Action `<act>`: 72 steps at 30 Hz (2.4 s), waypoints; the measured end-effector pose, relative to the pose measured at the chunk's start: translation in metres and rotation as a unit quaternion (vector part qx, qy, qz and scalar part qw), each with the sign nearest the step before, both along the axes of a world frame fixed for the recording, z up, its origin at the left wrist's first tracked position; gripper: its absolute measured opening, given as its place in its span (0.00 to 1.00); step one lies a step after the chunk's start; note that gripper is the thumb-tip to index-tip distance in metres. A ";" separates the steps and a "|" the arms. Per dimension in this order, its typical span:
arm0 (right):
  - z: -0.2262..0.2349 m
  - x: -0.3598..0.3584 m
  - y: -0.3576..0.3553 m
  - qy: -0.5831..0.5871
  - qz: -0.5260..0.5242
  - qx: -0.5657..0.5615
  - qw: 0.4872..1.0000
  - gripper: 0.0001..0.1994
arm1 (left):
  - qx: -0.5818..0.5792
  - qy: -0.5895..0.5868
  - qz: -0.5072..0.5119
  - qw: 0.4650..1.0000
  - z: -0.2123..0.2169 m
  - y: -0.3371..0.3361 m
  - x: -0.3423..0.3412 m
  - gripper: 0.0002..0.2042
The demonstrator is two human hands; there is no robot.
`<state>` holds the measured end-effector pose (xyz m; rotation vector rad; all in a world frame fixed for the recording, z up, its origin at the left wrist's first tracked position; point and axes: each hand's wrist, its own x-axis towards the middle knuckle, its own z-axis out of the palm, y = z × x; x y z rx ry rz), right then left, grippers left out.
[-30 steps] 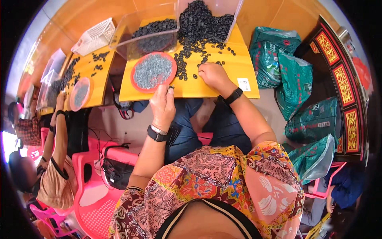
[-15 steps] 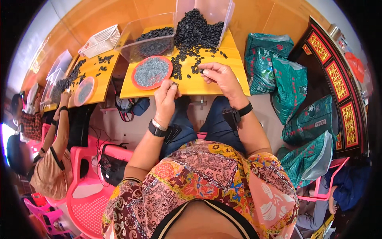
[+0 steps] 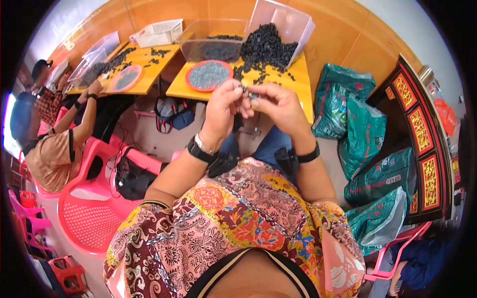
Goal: Assembling small black components into a circular template at a workstation.
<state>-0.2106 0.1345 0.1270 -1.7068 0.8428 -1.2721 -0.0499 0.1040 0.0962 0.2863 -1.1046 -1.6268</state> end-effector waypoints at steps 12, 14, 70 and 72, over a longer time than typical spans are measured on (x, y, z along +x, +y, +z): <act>-0.013 0.003 -0.009 -0.034 0.015 0.076 0.996 0.14 | 0.033 0.013 0.011 0.999 -0.008 -0.003 0.007 0.07; -0.015 0.003 -0.011 -0.052 0.025 0.099 0.993 0.13 | 0.035 0.010 0.010 0.999 -0.009 -0.005 0.007 0.07; -0.023 -0.004 -0.020 -0.073 -0.007 0.102 0.992 0.09 | 0.005 -0.212 0.099 0.972 -0.016 0.007 -0.001 0.07; -0.023 -0.002 -0.019 -0.075 -0.007 0.097 0.992 0.09 | 0.007 -0.203 0.100 0.974 -0.018 0.006 -0.001 0.08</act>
